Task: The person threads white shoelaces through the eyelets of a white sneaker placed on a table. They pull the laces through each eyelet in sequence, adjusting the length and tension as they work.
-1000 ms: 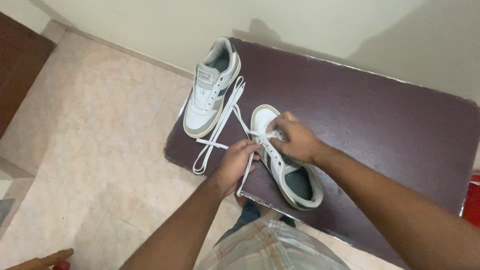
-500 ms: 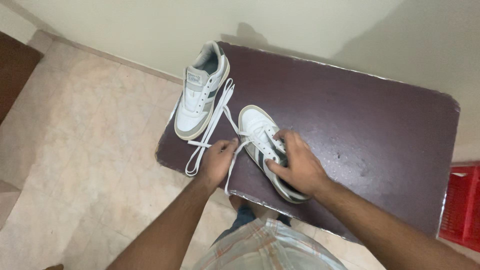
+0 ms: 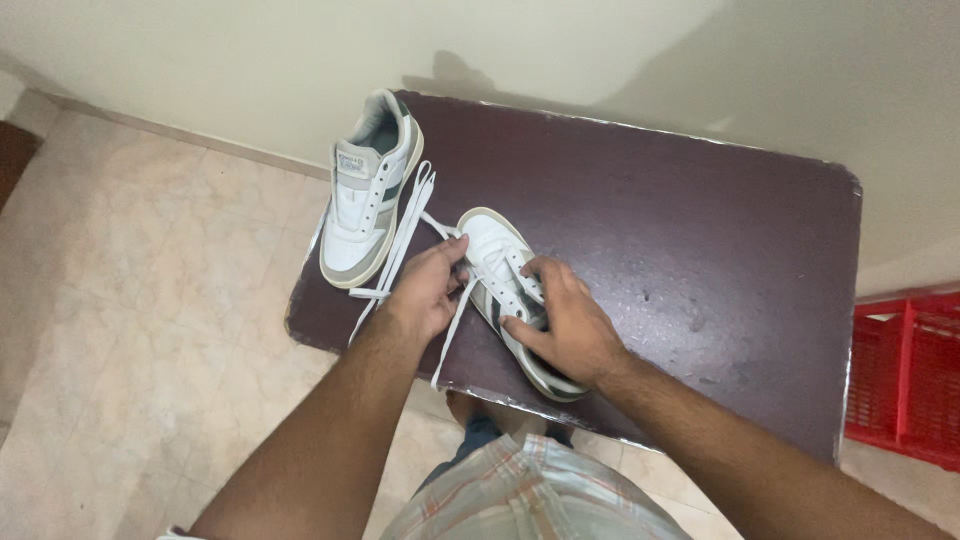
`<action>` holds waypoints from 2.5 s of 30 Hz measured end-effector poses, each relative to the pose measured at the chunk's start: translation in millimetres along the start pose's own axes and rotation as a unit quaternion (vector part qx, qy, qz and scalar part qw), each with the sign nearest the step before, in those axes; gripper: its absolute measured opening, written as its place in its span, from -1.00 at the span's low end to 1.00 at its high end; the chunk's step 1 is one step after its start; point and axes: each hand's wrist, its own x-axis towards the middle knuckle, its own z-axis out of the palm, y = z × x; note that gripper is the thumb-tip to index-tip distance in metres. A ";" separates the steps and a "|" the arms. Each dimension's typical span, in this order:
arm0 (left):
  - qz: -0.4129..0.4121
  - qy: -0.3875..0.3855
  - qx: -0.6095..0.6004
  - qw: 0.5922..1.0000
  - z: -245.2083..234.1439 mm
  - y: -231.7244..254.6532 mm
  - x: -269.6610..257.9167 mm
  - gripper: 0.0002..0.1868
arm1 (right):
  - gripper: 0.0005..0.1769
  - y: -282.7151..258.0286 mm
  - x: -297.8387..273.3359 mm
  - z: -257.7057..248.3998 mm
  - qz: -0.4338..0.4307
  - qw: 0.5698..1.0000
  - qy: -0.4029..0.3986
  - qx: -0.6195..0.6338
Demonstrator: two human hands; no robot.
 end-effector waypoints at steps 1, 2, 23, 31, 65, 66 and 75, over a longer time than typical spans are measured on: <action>0.003 0.007 0.032 0.999 -0.9 1.1 -3.4 -0.73 | -0.21 -0.3 0.2 0.0 -0.007 1.000 0.005 -0.003; 0.007 0.015 0.064 0.998 -3.0 3.3 -9.1 -0.73 | -0.21 -0.6 0.2 0.3 -0.013 1.000 0.010 -0.007; 0.339 0.075 -0.003 0.938 -23.9 158.8 -134.8 -0.75 | -0.46 2.2 4.5 3.2 0.025 0.999 0.032 0.031; 0.312 -0.053 0.166 0.934 25.7 81.5 -142.9 -0.77 | -0.50 -59.0 23.0 -13.0 -0.170 0.972 0.050 0.156; 0.122 0.053 -0.114 0.985 -15.8 68.3 -151.3 -0.69 | -0.73 -66.7 -6.7 -11.8 0.002 0.936 -0.078 0.343; 0.138 0.057 -0.115 0.982 -19.9 74.3 -152.4 -0.69 | -0.72 -63.6 -7.3 -11.7 0.003 0.939 -0.077 0.336; 0.232 0.121 -0.124 0.957 -52.0 111.0 -163.2 -0.65 | -0.72 -33.6 -13.3 -4.1 0.030 0.949 -0.084 0.301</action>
